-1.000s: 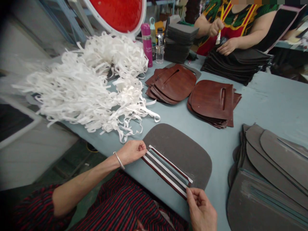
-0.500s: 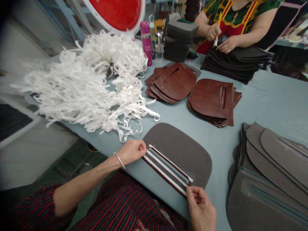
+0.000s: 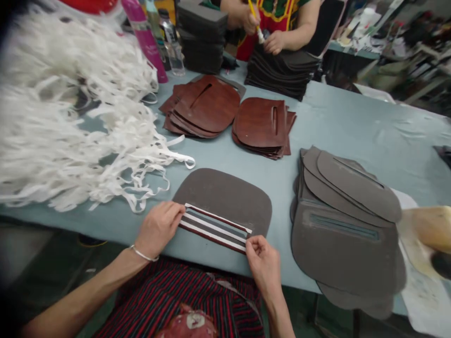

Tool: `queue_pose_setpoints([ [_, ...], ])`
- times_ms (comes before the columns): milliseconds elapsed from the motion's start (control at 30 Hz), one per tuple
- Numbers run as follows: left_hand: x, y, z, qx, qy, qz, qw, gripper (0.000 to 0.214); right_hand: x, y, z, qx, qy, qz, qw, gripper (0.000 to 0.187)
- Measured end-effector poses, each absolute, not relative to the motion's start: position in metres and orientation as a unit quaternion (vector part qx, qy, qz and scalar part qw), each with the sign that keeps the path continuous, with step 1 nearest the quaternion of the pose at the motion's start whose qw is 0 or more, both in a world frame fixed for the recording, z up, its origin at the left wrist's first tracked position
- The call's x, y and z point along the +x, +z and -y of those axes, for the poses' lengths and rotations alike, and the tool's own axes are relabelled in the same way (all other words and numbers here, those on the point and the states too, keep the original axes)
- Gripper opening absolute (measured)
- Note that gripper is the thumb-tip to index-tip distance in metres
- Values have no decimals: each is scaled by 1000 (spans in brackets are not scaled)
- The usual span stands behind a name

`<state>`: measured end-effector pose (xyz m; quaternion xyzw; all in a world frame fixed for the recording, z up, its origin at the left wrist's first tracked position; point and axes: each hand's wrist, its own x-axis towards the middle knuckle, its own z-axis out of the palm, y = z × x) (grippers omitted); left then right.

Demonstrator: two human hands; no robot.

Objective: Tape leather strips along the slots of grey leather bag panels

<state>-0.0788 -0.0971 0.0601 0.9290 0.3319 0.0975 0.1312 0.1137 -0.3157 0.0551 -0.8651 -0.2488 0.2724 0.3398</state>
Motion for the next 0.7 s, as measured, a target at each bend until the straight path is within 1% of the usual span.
queue_pose_setpoints([
  [67, -84, 59, 101, 944, 97, -300, 99, 22, 113, 53, 316, -864, 268, 241, 352, 25],
  [200, -100, 59, 108, 964, 66, -243, 82, 41, 113, 52, 316, -858, 272, 212, 380, 22],
  [300, -107, 61, 115, 972, 32, -226, 56, 58, 113, 53, 316, -855, 273, 204, 390, 23],
  [367, -106, 63, 120, 973, 13, -226, 32, 65, 112, 52, 316, -857, 272, 202, 389, 23],
  [500, -100, 61, 128, 971, -2, -238, -2, 67, 112, 51, 315, -869, 257, 195, 374, 22],
  [700, -97, 59, 135, 968, -18, -247, -27, 67, 112, 52, 313, -879, 242, 198, 360, 22],
])
